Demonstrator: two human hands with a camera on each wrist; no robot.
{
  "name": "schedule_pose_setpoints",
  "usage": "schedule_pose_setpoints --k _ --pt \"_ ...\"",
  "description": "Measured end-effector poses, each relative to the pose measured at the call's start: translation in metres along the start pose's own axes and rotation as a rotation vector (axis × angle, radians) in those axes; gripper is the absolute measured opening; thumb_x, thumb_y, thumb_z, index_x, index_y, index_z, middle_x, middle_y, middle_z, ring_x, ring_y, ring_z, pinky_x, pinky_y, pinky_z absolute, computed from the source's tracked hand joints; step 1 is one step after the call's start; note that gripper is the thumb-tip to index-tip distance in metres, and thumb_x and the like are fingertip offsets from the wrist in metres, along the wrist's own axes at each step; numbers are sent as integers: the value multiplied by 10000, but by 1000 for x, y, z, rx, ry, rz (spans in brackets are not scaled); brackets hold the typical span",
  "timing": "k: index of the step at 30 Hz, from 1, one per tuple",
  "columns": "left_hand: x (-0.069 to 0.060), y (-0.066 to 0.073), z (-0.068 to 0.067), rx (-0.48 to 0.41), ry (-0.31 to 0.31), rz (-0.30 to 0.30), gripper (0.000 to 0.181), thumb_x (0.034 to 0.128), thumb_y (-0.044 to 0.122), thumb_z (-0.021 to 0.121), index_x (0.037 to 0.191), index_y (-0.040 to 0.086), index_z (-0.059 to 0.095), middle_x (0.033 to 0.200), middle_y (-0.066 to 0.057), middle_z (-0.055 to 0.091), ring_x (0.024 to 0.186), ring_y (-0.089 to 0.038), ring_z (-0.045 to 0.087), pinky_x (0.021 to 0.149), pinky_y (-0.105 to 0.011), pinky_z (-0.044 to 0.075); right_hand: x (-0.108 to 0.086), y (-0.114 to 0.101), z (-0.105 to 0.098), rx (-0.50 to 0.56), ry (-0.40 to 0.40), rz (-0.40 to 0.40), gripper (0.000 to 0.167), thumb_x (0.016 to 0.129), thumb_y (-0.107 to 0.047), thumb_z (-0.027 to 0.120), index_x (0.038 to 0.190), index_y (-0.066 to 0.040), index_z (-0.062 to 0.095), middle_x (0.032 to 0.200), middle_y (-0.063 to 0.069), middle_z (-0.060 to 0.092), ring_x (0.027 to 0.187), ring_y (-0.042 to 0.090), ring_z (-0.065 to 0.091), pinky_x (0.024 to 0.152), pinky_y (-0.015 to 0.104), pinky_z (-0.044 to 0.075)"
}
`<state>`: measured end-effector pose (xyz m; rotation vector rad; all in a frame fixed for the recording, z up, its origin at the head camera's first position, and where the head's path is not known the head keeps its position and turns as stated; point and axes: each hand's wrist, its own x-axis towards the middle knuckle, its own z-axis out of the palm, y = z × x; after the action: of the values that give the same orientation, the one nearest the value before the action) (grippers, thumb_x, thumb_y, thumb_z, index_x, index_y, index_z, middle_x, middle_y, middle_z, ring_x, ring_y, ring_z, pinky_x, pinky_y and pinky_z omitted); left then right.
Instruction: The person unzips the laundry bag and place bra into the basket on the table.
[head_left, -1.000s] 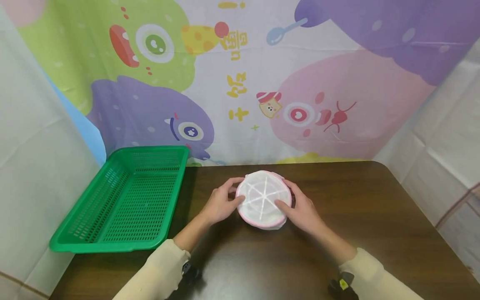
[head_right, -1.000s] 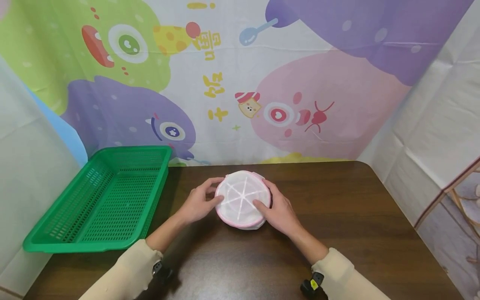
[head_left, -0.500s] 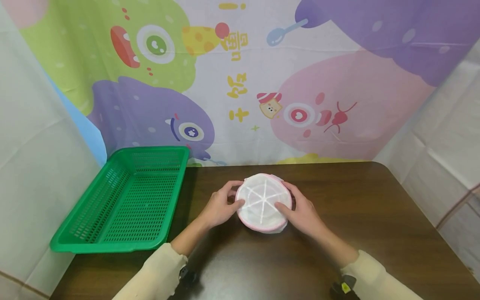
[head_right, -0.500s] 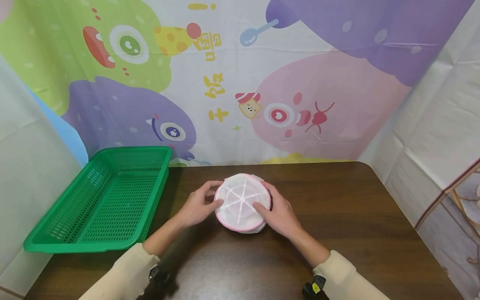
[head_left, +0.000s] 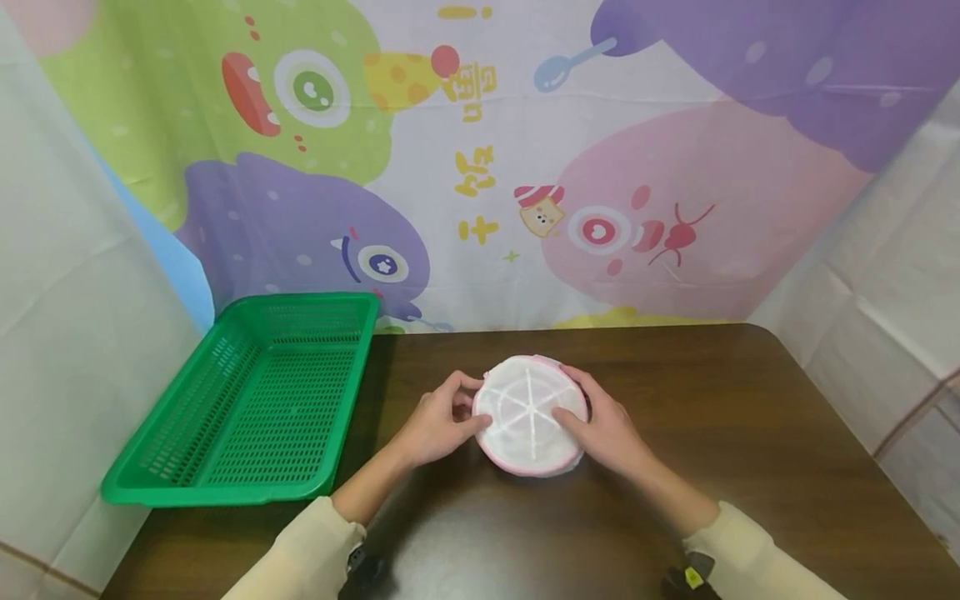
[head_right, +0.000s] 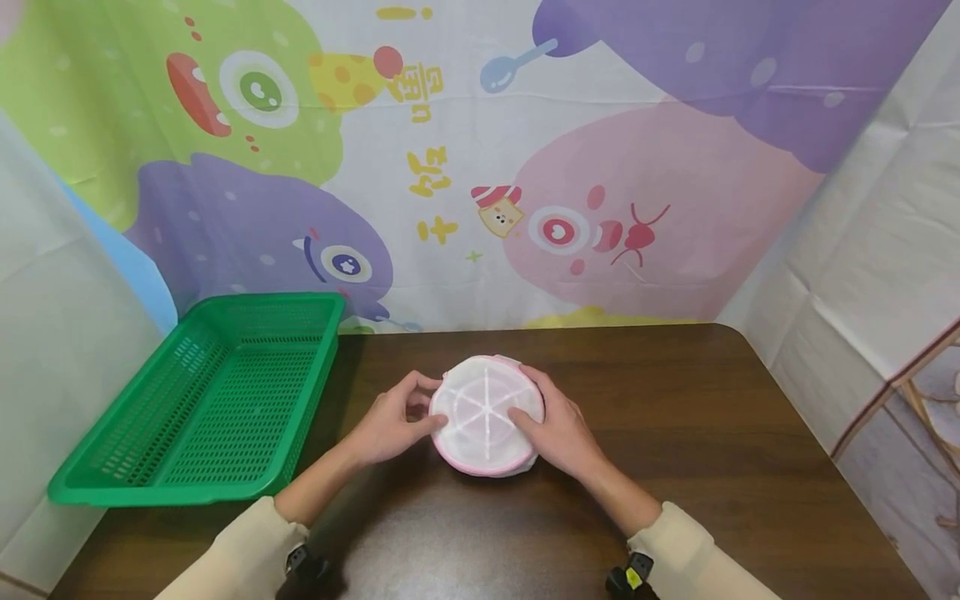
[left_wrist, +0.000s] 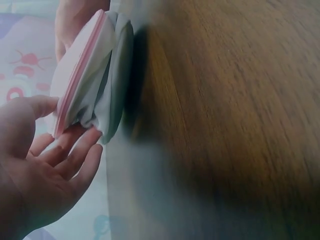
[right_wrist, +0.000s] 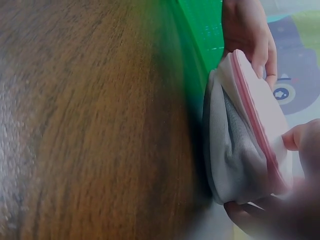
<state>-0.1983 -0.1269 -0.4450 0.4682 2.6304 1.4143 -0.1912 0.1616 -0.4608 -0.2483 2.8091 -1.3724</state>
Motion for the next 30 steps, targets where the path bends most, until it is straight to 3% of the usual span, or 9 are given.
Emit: schedule_pose_setpoints --k 8,15,19,23,26,27,30 --pt "0 -1 -1 -4 -14 3 369 1006 122 831 1302 47 625 1124 -150 864 998 -208 803 938 -361 658 1 0 0 10 -6 -3 665 1063 -278 739 1683 -217 508 1647 196 629 1374 427 675 1133 581 548" --pt "3 1 -2 22 84 -31 341 993 145 847 1291 106 687 1053 -78 787 927 -157 676 836 -281 579 2 0 -6 11 -6 -7 672 1075 -284 726 1700 -218 486 1685 185 597 1427 415 654 1164 584 529" --pt "5 4 -3 19 142 3 352 998 131 835 1311 80 683 1109 -133 730 1003 -230 686 953 -411 634 3 -4 -10 36 -10 -6 672 1087 -267 720 1704 -177 467 1646 199 616 1424 404 658 1179 591 549" --pt "10 3 -3 -22 148 50 408 1036 151 787 1416 70 663 1334 -218 727 1209 -357 742 1146 -582 606 1 -7 -12 45 -7 -7 674 1091 -244 719 1703 -128 460 1615 221 628 1414 414 666 1186 606 554" --pt "14 -5 -3 -50 111 111 476 1056 219 769 1501 100 649 1437 -210 737 1273 -369 763 1126 -562 629 -2 -9 -11 30 -7 -5 662 1089 -249 718 1693 -124 478 1643 219 617 1431 413 656 1190 607 536" --pt "19 -16 -1 -51 96 155 491 1069 264 760 1525 124 643 1433 -180 753 1248 -330 781 1083 -503 659 -3 -9 -11 22 -10 -1 659 1088 -254 719 1691 -133 483 1652 216 612 1434 416 652 1185 609 531" --pt "19 -22 0 -65 49 180 492 1064 297 771 1517 142 658 1365 -145 798 1166 -267 808 1000 -426 690 -4 -8 -8 3 -20 4 653 1084 -270 717 1688 -166 491 1684 204 590 1459 427 636 1185 625 521"
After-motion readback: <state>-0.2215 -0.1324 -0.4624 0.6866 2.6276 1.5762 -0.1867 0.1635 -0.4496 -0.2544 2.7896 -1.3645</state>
